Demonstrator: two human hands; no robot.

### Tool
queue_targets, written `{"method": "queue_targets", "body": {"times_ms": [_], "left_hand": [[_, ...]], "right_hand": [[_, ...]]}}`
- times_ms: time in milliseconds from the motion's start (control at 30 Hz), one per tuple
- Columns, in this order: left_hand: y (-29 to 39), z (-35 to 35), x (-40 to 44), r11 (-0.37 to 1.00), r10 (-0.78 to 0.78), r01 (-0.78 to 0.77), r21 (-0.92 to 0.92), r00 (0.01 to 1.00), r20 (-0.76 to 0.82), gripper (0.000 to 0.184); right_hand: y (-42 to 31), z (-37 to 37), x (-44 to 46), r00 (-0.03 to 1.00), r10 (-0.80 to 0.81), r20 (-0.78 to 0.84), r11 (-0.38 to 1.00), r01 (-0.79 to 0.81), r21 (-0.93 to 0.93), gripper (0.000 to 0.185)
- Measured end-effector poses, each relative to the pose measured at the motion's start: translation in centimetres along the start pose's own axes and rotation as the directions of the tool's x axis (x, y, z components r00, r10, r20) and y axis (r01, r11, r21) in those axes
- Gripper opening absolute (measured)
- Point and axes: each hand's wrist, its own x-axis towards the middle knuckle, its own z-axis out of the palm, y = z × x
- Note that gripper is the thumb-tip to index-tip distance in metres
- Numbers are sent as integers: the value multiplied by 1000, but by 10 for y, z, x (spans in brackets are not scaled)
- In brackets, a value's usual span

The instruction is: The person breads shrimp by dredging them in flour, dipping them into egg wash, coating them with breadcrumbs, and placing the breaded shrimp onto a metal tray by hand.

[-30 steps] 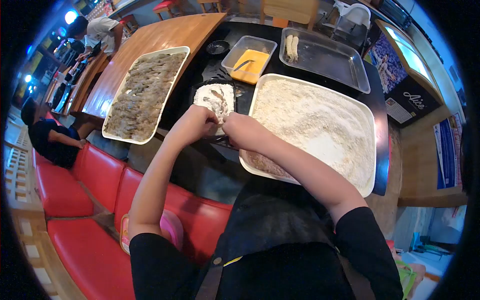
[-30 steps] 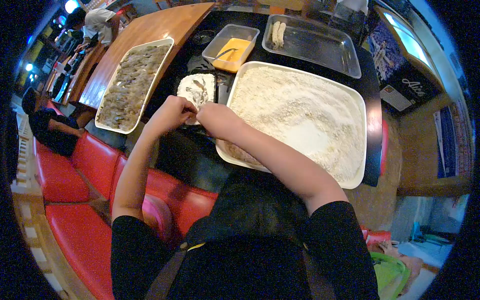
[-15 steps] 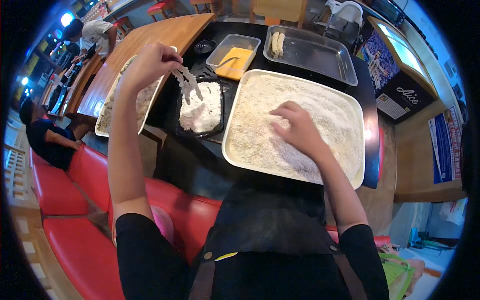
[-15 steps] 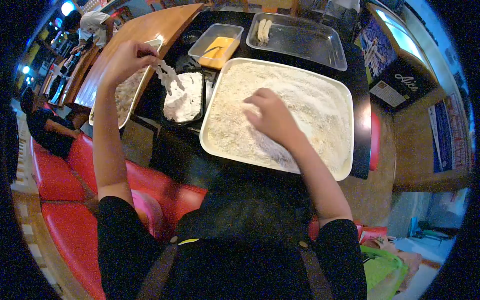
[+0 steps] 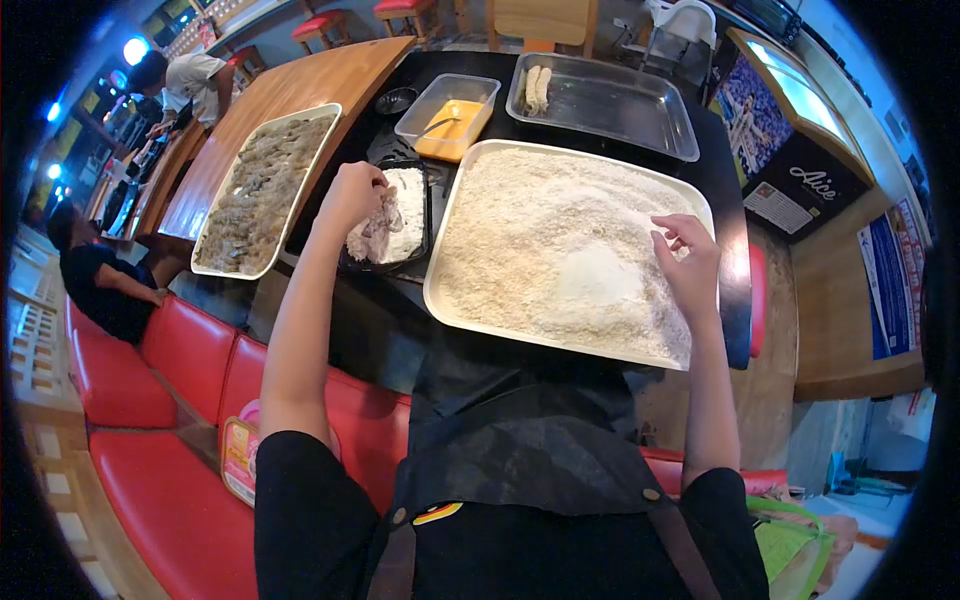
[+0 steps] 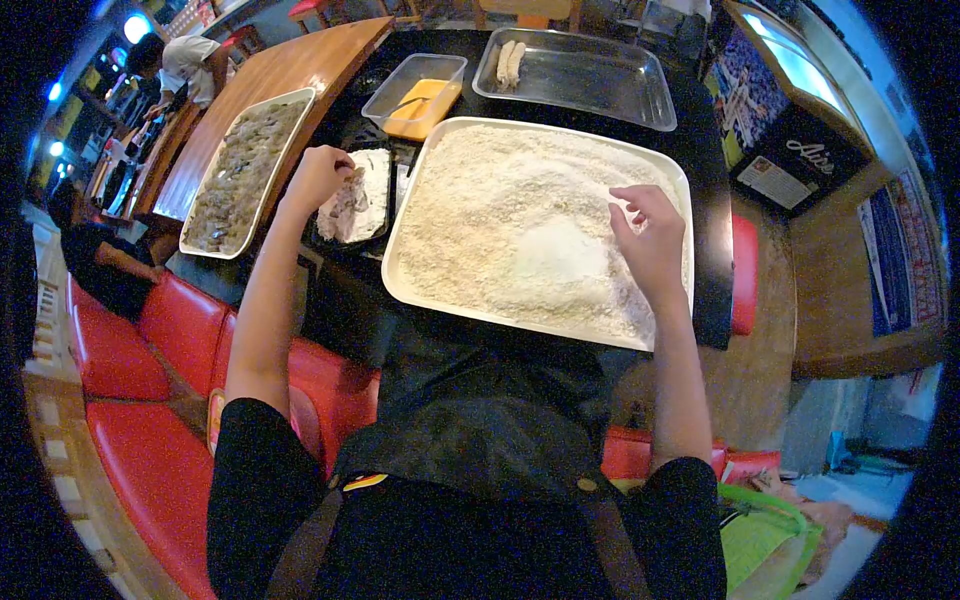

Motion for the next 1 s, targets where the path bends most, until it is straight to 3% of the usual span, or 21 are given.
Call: {"method": "queue_targets", "body": {"times_ms": [133,233,333,467,533,633,700,1000], "left_hand": [[10,-59,7,996,81,-81,22,997,16,15],[20,-112,15,998,59,-56,-36,993,99,18],[25,-131,15,996,64,-61,-72,997,51,18],[30,-94,8,999,-31,38,-34,985,170,17],[13,-47,2,999,51,-51,2,994,99,15],[15,-12,-13,997,-54,58,-46,995,86,13],[10,-13,-15,998,-7,11,-67,998,62,13],[38,-150,30,1000,19,-21,18,996,85,16]], "right_hand": [[6,1,4,999,3,36,1000,-2,-10,19],[7,0,9,998,22,50,1000,-21,-16,18],[15,9,16,999,21,39,1000,-21,0,18],[25,21,24,1000,18,25,1000,-18,19,18],[28,22,25,1000,19,1,1000,-19,12,18],[33,18,23,994,22,-110,999,-26,-33,19],[42,13,22,985,22,-173,997,-35,-69,22],[57,-1,18,941,42,-337,992,-79,-98,24]]}}
